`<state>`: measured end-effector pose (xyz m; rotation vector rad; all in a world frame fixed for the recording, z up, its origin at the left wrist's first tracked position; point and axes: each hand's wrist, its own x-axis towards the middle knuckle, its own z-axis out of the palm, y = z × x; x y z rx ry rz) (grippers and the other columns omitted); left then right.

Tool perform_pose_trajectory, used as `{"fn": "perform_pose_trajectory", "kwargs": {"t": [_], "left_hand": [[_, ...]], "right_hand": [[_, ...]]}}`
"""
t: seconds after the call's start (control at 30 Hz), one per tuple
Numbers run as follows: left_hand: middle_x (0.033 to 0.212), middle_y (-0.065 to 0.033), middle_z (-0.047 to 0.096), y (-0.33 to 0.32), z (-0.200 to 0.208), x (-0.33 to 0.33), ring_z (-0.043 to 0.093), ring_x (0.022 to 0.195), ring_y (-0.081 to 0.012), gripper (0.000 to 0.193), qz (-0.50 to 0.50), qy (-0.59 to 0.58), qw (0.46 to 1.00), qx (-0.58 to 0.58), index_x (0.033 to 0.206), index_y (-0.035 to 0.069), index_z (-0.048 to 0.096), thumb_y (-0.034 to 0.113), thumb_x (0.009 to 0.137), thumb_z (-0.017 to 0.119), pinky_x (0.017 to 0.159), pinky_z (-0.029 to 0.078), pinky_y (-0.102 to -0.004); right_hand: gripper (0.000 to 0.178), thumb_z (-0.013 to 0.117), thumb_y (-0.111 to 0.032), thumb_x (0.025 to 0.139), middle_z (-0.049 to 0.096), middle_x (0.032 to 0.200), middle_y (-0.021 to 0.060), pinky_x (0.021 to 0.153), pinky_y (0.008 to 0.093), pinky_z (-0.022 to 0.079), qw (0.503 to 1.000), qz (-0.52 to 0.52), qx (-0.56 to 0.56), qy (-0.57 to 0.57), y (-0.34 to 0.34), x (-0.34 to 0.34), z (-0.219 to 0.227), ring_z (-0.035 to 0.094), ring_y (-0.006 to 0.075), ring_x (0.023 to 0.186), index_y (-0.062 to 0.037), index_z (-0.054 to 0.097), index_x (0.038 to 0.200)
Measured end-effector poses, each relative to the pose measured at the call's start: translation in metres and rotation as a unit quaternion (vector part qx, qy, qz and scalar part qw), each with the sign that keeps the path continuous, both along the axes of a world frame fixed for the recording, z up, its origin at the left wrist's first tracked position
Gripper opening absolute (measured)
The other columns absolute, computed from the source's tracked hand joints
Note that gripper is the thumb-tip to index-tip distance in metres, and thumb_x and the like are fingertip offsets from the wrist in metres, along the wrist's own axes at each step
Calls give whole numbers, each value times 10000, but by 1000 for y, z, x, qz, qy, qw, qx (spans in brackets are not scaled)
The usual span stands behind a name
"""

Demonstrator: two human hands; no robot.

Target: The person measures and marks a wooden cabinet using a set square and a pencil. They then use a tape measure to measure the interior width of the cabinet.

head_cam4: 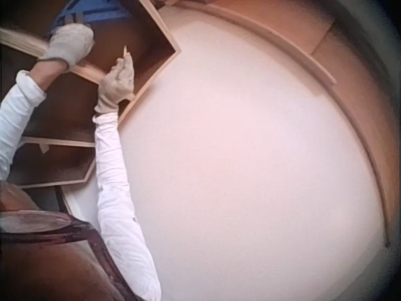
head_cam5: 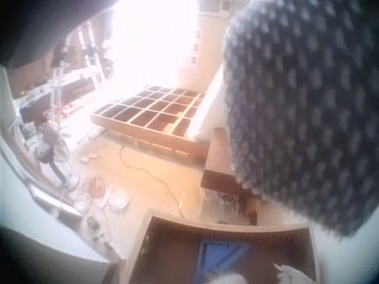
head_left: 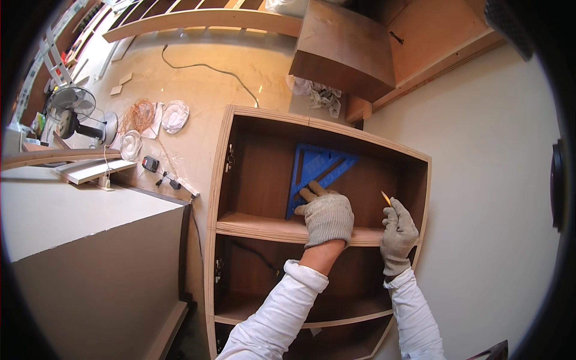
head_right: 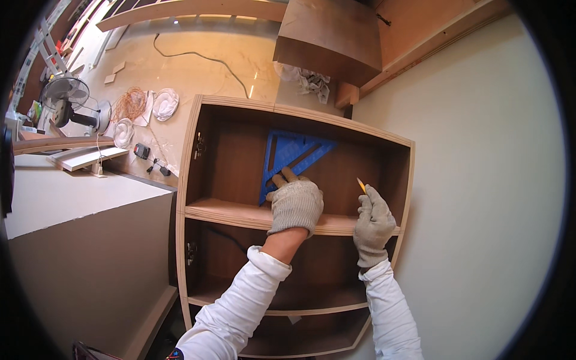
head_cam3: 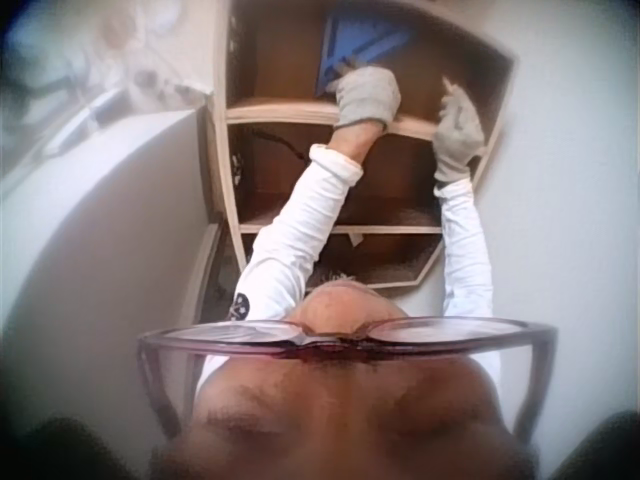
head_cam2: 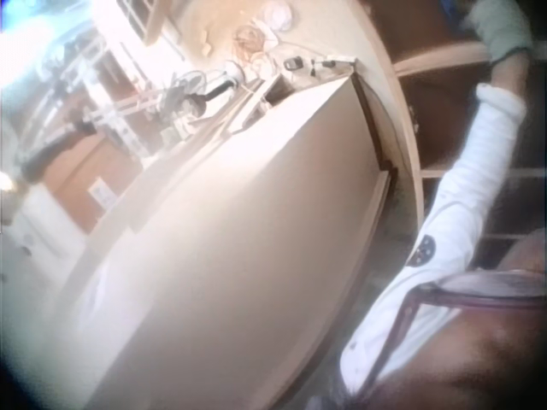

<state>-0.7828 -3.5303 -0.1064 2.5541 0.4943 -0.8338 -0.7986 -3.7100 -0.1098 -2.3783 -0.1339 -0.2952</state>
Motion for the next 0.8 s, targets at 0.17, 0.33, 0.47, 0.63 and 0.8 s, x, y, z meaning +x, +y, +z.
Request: {"fn": "perform_pose_trajectory", "kwargs": {"t": [0.17,0.33,0.47,0.63,0.8], "left_hand": [[1563,-236,414,-3,-6,-5,422,1411,-440,592,-2,-29,999,22,1335,-7,635,459,972,600,917,517,-637],[1560,-239,421,-5,-6,-4,434,1403,-445,580,2,-25,999,30,1351,-10,625,439,986,584,929,512,-640],[1556,-243,430,-4,-1,-5,444,1393,-454,549,-5,-36,999,29,1345,-6,632,399,975,597,930,511,-638],[1557,-251,430,-3,-7,-4,446,1389,-458,506,14,-40,999,22,1336,-1,644,333,958,610,937,506,-628],[1555,-258,430,-7,-8,-5,446,1380,-452,478,19,-47,999,18,1334,8,652,301,958,618,953,495,-617]], "right_hand": [[238,653,-54,992,765,1021,143,653,260,579,1000,-9,-3,5,1,0,0,713,142,752,3,715,1215],[238,659,-66,993,769,990,132,650,259,577,1000,-13,-9,5,1,0,0,708,134,738,-4,717,1216],[250,653,-55,1001,760,964,98,653,240,557,1000,-17,2,13,1,-1,0,670,98,740,0,710,1238],[255,642,-55,1009,758,962,93,652,239,556,999,-20,-1,25,5,-2,3,670,94,749,-2,705,1251],[243,636,-45,1007,765,972,112,650,253,573,999,-38,31,5,3,-2,-4,703,121,770,-1,712,1233]]}}
